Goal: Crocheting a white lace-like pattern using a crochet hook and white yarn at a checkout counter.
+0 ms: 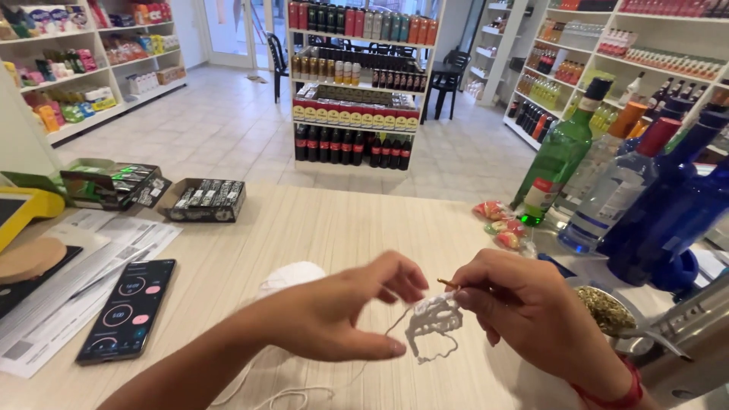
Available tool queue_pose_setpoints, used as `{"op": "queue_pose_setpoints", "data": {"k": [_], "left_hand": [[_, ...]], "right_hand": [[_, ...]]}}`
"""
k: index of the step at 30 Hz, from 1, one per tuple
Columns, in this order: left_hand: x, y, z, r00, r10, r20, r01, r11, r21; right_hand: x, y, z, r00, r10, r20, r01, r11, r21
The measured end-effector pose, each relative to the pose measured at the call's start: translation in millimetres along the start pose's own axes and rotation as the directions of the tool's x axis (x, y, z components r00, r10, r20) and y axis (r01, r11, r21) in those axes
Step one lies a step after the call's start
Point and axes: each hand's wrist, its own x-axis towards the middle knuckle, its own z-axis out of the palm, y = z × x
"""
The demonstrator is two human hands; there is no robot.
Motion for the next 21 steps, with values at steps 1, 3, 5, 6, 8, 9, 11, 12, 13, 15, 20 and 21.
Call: {"op": "queue_pose_setpoints", "data": {"k": [1,3,5,6,8,9,11,12,13,15,20,21], "left_hand": [[2.6,-4.0,3.5,0.998,-0.051,0.044,0.055,0.995,-0.084],[6.6,-4.3,3.1,0.991,-0.093,0.097,0.107,0.981,-0.162],[8.8,3.1,-4.0,0.974,-0.217,0.065,0.226,0.95,-0.215],[8.9,3.3,-7.6,0.974,-0.215,0.072,0.225,0.951,-0.214],[7.9,3.3,-15.0,0.973,-0.225,0.045,0.229,0.939,-0.257],[7.0,1.7,-15.7,0.974,-0.222,0.046,0.226,0.94,-0.255],[4.1,-1.6,-17.7,0.97,-0.244,0.013,0.243,0.959,-0.148],[5.3,-8.0,-11.8,0.97,-0.242,0.013,0.241,0.96,-0.144],[6.0,-14.6,-5.5,0.972,-0.19,-0.14,0.199,0.978,0.057],[6.7,-19.2,4.2,0.954,-0.109,-0.279,0.184,0.948,0.258],[4.7,-11.7,20.0,0.851,0.338,-0.401,-0.133,0.879,0.458],[5.7,-12.9,23.1,0.853,0.337,-0.398,-0.133,0.879,0.458]], "right_hand": [[0.5,-0.5,-0.1,1.0,0.011,0.006,-0.011,1.0,0.0],[1.5,0.7,-0.3,1.0,0.024,0.005,-0.024,1.0,-0.005],[1.8,4.2,0.0,1.0,0.031,0.008,-0.031,0.999,0.008],[1.8,5.9,0.3,0.999,0.035,0.002,-0.035,0.999,0.007],[2.7,8.8,1.4,0.998,0.069,0.01,-0.069,0.997,0.036],[3.2,9.4,2.6,0.998,0.068,0.006,-0.068,0.997,0.034],[4.7,10.4,6.0,0.994,0.098,0.04,-0.101,0.991,0.082],[4.8,11.7,8.3,0.995,0.096,0.037,-0.099,0.992,0.081],[4.8,13.1,10.7,0.991,0.12,0.057,-0.125,0.989,0.078],[5.7,15.0,16.1,0.987,0.143,0.079,-0.149,0.986,0.077],[10.0,15.1,30.1,0.976,0.19,0.102,-0.202,0.972,0.12],[10.6,15.4,33.0,0.976,0.192,0.1,-0.203,0.971,0.123]]}}
